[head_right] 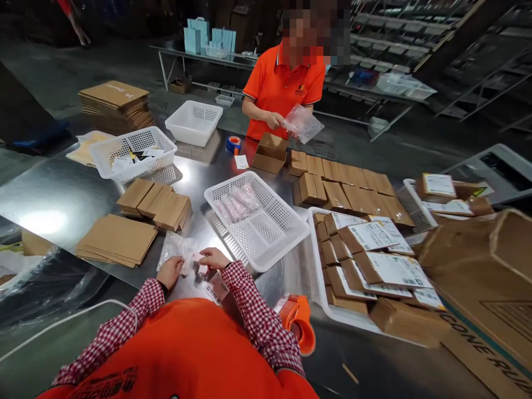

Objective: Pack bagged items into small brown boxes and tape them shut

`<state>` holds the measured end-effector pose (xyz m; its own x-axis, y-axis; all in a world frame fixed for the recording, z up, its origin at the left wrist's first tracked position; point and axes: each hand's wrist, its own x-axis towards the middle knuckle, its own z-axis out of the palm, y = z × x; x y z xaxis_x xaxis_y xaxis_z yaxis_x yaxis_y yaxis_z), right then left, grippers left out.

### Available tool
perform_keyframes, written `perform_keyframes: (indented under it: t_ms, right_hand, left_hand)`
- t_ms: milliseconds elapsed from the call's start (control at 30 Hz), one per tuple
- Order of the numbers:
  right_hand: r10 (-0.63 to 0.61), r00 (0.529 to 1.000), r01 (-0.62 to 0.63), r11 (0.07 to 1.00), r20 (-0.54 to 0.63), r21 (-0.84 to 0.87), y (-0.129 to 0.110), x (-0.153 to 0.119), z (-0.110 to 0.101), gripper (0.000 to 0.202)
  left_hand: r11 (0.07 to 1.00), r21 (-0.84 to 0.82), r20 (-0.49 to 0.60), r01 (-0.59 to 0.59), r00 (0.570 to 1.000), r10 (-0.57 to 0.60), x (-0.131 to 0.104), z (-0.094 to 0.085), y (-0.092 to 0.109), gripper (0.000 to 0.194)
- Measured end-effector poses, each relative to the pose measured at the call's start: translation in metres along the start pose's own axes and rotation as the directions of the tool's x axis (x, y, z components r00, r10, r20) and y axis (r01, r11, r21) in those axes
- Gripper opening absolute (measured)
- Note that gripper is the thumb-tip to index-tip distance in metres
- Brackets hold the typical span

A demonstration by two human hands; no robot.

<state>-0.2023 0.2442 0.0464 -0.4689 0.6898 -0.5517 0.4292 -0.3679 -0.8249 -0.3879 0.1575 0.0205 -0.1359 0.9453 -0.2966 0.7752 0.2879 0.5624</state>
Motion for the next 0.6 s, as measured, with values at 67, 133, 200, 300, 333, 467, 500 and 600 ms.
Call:
perform_keyframes:
  t_ms: [67,133,200,300,333,467,500,600]
  right_hand:
    - [0.028,0.992,-0.029,1.000,0.123,0.008,-0.010,-0.001,0.002,0.029]
    - [0.021,0.985,-0.027,0.999,0.170,0.032,-0.020,0.000,0.004,0.025]
    - [-0.001,0.992,-0.002,1.000,0.129,0.022,-0.027,0.003,0.006,0.021]
    - [-0.006,0.996,0.012,0.998,0.093,-0.068,-0.029,0.005,0.012,0.015]
    - [-0.011,0.996,0.018,0.996,0.090,-0.082,-0.028,0.005,0.014,0.013]
    - [-0.084,0.996,0.085,0.994,0.016,-0.073,-0.021,0.003,0.027,0.012]
    - [-0.099,0.995,0.099,0.992,0.012,-0.074,-0.019,0.002,0.030,0.014]
    - [-0.124,0.991,0.128,0.989,0.054,-0.073,-0.018,0.001,0.037,0.015]
  left_hand:
    - [0.999,0.017,0.018,-0.038,0.999,0.038,-0.013,-0.007,0.007,0.030]
    - [0.997,0.050,0.047,-0.065,0.997,0.063,-0.025,-0.016,0.016,0.031]
    - [0.993,0.062,0.058,-0.097,0.994,0.093,-0.033,-0.025,0.025,0.032]
    - [0.988,-0.057,0.029,-0.145,0.989,0.147,-0.040,-0.032,0.034,0.021]
    - [0.980,-0.123,0.019,-0.159,0.987,0.162,-0.041,-0.032,0.035,0.016]
    - [0.913,-0.366,-0.053,-0.181,0.983,0.174,-0.046,-0.025,0.039,0.007]
    - [0.893,-0.413,-0.089,-0.176,0.984,0.153,-0.047,-0.023,0.040,0.008]
    - [0.850,-0.503,-0.166,-0.156,0.983,0.083,-0.050,-0.017,0.041,0.012]
